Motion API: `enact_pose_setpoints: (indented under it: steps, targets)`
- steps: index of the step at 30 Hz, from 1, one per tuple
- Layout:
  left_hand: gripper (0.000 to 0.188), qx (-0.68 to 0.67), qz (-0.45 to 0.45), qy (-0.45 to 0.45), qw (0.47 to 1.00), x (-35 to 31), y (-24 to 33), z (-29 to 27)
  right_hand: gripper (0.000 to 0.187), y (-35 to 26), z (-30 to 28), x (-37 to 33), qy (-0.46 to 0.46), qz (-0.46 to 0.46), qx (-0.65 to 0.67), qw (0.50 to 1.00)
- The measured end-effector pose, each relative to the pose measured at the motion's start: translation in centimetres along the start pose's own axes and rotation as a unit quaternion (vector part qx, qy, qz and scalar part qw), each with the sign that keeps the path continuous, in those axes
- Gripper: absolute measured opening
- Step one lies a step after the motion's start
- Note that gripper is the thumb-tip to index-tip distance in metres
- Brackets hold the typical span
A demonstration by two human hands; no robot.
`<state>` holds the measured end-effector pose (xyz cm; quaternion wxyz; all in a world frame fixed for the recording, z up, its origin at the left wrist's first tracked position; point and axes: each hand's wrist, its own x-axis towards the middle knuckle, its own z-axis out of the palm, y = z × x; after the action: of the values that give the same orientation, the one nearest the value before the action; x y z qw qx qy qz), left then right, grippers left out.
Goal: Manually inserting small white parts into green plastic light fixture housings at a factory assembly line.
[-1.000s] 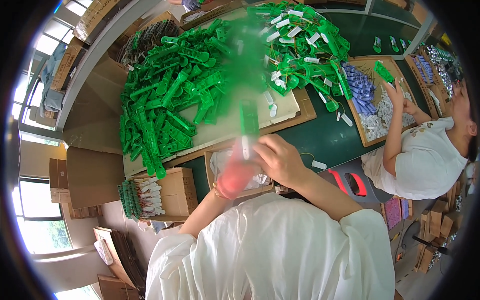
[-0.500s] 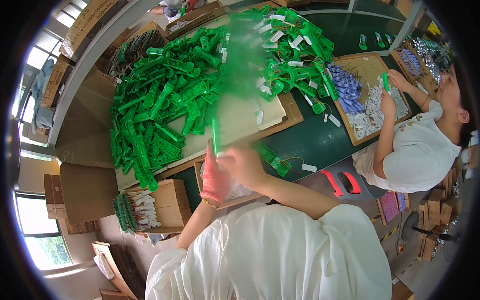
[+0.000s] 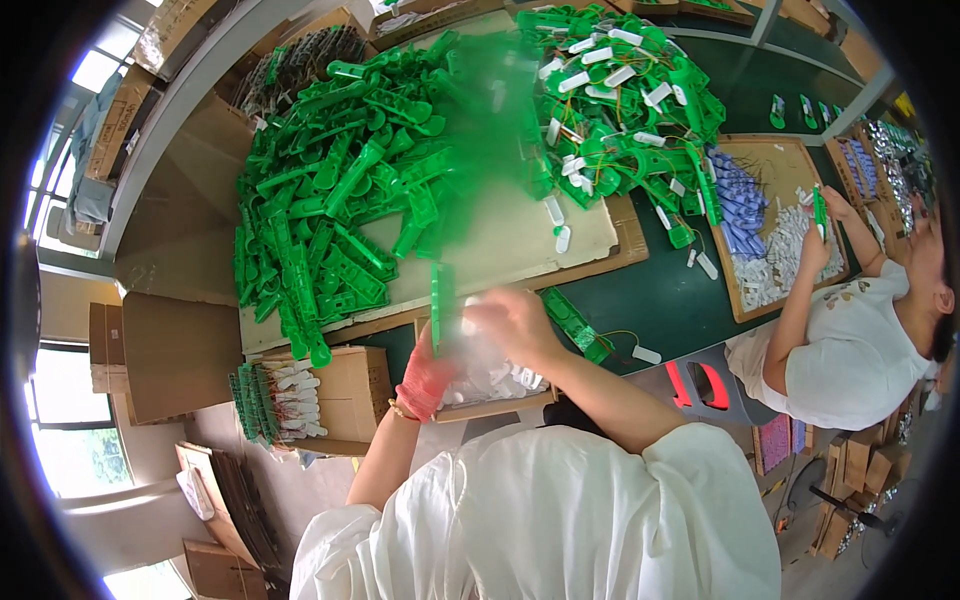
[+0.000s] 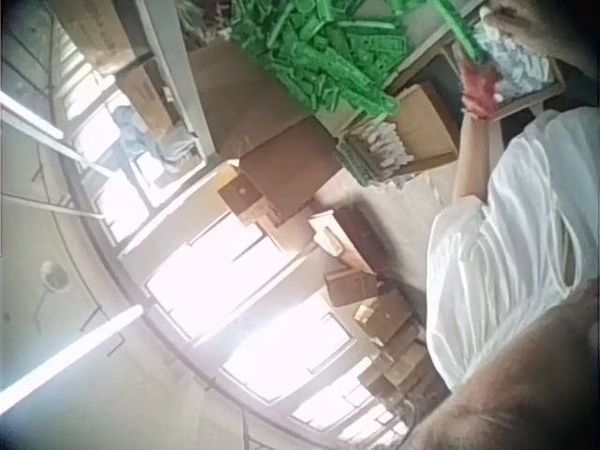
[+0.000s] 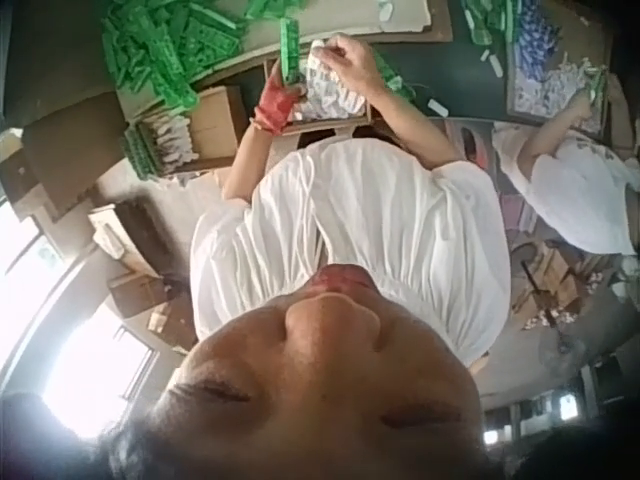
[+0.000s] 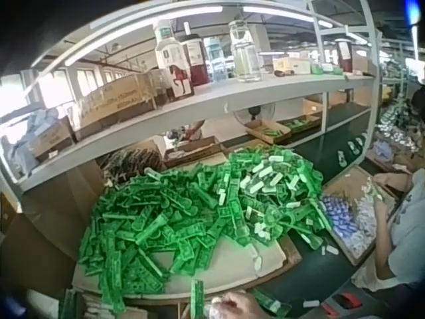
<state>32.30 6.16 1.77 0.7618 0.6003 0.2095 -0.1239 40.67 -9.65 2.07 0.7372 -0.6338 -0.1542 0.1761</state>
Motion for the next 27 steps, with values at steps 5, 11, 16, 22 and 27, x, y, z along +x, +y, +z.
enact_pose_setpoints:
  steps: [5, 11, 16, 22, 27]
  targets:
    - [0.058, -0.121, 0.051, 0.013, 0.991, 0.9, 0.9, -1.3, 0.023, 2.9, -0.5, 0.5, -0.051, -0.029, -0.270, 0.961]
    - [0.070, -0.183, 0.070, -0.060, 0.979, 1.7, 1.2, -2.1, 0.031, 0.4, 0.6, 2.0, -0.068, -0.158, -0.252, 0.952]
    - [0.087, 0.051, 0.109, -0.031, 0.992, 1.8, 0.2, -2.2, 0.042, 0.6, 3.3, 2.7, -0.120, -0.251, -0.343, 0.897]
    - [0.086, 0.175, 0.012, -0.090, 0.980, 0.8, 0.7, -3.0, 0.036, 2.2, 3.0, 1.2, -0.169, -0.243, -0.322, 0.899]
    - [0.085, 0.110, 0.053, -0.060, 0.991, 0.3, -2.1, -2.9, 0.035, 3.0, 4.0, -0.7, -0.105, -0.229, -0.392, 0.885]
